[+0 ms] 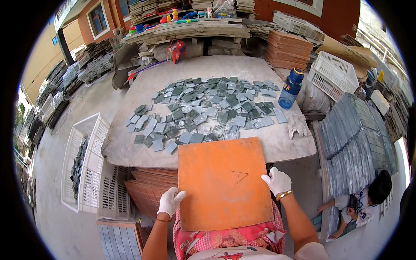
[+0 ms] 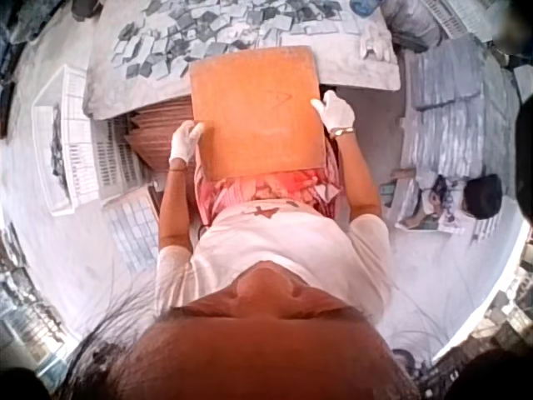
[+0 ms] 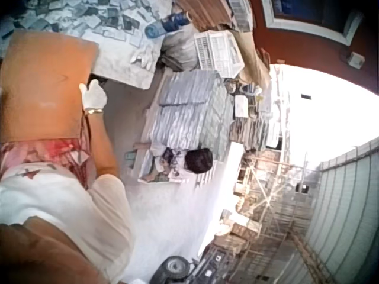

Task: The person places small square tiles into a yellow grid frame on a workbench, then flips the frame to reveal a completed tile sheet. They repeat the process with a second frame, arranging tiles by hand.

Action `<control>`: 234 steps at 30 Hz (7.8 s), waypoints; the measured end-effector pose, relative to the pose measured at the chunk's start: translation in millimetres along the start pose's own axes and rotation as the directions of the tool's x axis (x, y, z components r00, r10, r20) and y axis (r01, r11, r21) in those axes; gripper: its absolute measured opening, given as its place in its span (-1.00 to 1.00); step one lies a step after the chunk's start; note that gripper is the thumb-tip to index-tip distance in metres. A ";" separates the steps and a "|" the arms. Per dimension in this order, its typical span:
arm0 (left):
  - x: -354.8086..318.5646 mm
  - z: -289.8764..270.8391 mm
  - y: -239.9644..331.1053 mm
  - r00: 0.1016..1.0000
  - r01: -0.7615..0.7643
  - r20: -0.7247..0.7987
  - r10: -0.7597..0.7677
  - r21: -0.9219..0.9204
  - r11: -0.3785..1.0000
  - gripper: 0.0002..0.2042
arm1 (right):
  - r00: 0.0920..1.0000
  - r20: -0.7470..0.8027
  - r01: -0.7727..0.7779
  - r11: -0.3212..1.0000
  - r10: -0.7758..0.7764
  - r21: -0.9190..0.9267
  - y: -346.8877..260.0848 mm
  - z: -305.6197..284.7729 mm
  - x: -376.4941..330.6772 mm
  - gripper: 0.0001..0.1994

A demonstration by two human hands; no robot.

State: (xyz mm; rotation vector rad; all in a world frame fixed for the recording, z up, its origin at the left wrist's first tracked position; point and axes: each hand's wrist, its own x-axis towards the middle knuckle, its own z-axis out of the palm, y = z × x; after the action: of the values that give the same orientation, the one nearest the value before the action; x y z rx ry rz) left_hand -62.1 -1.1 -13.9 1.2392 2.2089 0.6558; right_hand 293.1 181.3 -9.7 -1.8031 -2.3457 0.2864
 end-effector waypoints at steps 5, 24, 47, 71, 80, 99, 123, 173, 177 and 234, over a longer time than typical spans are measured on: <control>49.3 19.8 -24.5 0.980 -0.092 0.107 0.171 -0.517 0.851 -0.62 | 0.838 0.532 -0.516 0.137 -0.124 0.845 5.9 39.3 27.6 -0.68; 26.7 -134.1 96.3 0.638 -0.712 -0.181 0.749 -0.511 0.483 -0.70 | 0.856 0.486 -0.508 -0.115 -0.177 0.853 -45.0 -177.7 49.5 -0.74; 63.6 12.3 -21.6 0.771 -0.527 -0.424 0.475 -0.008 0.850 -0.58 | 0.823 -0.426 0.534 0.769 -0.377 0.352 2.8 16.4 67.6 -0.73; 73.2 31.8 -3.8 0.905 -0.420 -0.321 0.281 -0.782 0.461 -0.29 | 0.751 -0.344 0.640 0.748 -0.564 0.172 -54.3 32.0 150.0 -0.61; 48.8 23.7 5.6 0.909 -0.394 -0.376 0.179 -0.637 0.662 -0.26 | 0.855 -0.177 0.519 0.811 -0.488 0.270 -84.7 -39.9 133.8 -0.59; -11.4 -18.4 52.7 0.969 0.089 0.055 0.242 -0.987 -0.131 -0.14 | 0.932 0.208 -0.316 -0.381 -0.298 0.869 -13.1 -32.1 -22.3 -0.41; 133.0 21.5 52.4 0.735 -0.578 -0.074 0.674 0.452 0.680 -0.41 | 0.654 -0.312 0.556 0.718 -0.689 -0.419 -43.9 2.4 225.0 -0.70; 52.5 25.0 32.1 0.849 -0.477 0.029 0.527 0.470 0.742 -0.29 | 0.787 -0.015 0.616 0.787 -0.617 -0.017 -92.0 34.4 28.5 -0.07; 61.5 28.4 19.0 0.831 -0.515 -0.084 0.550 0.259 0.817 -0.31 | 0.696 -0.043 0.715 0.687 -0.717 0.125 -158.5 59.2 19.5 -0.04; -61.0 50.6 -7.5 0.868 -0.450 -0.047 0.494 0.344 0.824 -0.19 | 0.677 -0.189 0.678 0.503 -0.711 0.537 -82.5 42.3 -69.3 -0.23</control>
State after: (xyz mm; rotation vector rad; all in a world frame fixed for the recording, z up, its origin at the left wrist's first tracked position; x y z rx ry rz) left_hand -6.8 -49.8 -44.1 2.0112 2.1835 0.5839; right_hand 223.2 91.6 -30.9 -0.4869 -2.4200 0.8079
